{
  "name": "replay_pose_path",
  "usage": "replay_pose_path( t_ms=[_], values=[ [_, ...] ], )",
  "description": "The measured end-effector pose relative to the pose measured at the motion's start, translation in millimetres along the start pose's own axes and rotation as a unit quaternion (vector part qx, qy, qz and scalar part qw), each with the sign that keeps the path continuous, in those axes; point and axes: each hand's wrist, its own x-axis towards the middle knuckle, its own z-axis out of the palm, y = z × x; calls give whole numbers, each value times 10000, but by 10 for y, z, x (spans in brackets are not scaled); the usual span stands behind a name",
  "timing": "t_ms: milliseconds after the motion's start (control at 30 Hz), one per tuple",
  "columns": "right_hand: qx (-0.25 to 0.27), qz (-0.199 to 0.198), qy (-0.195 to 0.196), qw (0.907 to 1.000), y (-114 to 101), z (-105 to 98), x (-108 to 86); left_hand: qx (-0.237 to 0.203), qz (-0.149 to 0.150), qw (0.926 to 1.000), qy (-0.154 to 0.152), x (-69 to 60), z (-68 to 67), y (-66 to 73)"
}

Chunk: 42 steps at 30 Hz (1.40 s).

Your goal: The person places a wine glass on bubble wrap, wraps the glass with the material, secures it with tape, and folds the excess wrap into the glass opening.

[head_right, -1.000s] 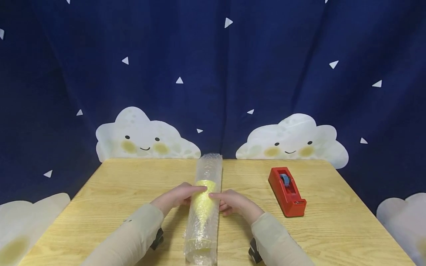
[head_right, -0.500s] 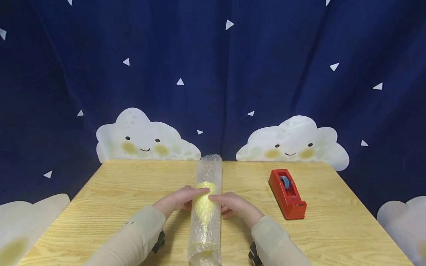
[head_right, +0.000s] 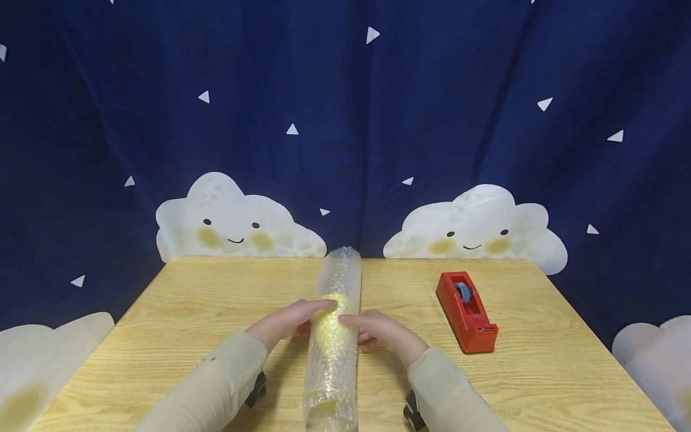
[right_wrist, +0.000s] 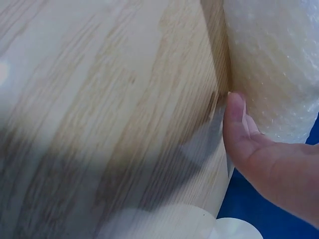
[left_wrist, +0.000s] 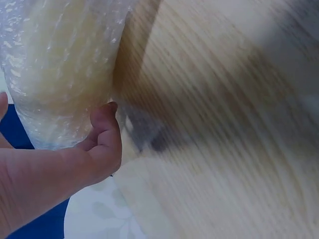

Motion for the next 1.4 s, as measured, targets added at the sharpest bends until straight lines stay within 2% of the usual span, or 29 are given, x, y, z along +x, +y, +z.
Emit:
replay_pose_path(
  t_ms=[133, 467, 667, 833, 967, 1067, 1233, 1400],
  values=[
    [33, 37, 39, 10000, -10, 4, -4, 101, -3, 9999, 43, -11, 3, 10],
    [204, -99, -389, 9990, 1, -49, 4, -368, 210, 9989, -197, 41, -5, -10],
    [238, 4, -375, 9990, 12, -45, 14, -593, 174, 9975, -345, 63, -25, -49],
    [162, 17, -253, 9995, 17, -37, 16, -382, 150, 9987, -302, 43, -31, -45],
    [157, -23, -226, 9996, 17, -35, 10, 53, 29, 10000, -8, 3, -32, -28],
    [231, -76, -283, 9993, 19, -51, -2, 64, 1, 9999, 100, 0, -25, -27],
    [376, -121, -416, 9984, 42, -77, -8, -541, 128, 9982, -208, 61, -47, -76],
    [445, -126, -485, 9978, 51, -70, 7, -938, 159, 9942, -509, 100, -91, -112]
  ],
)
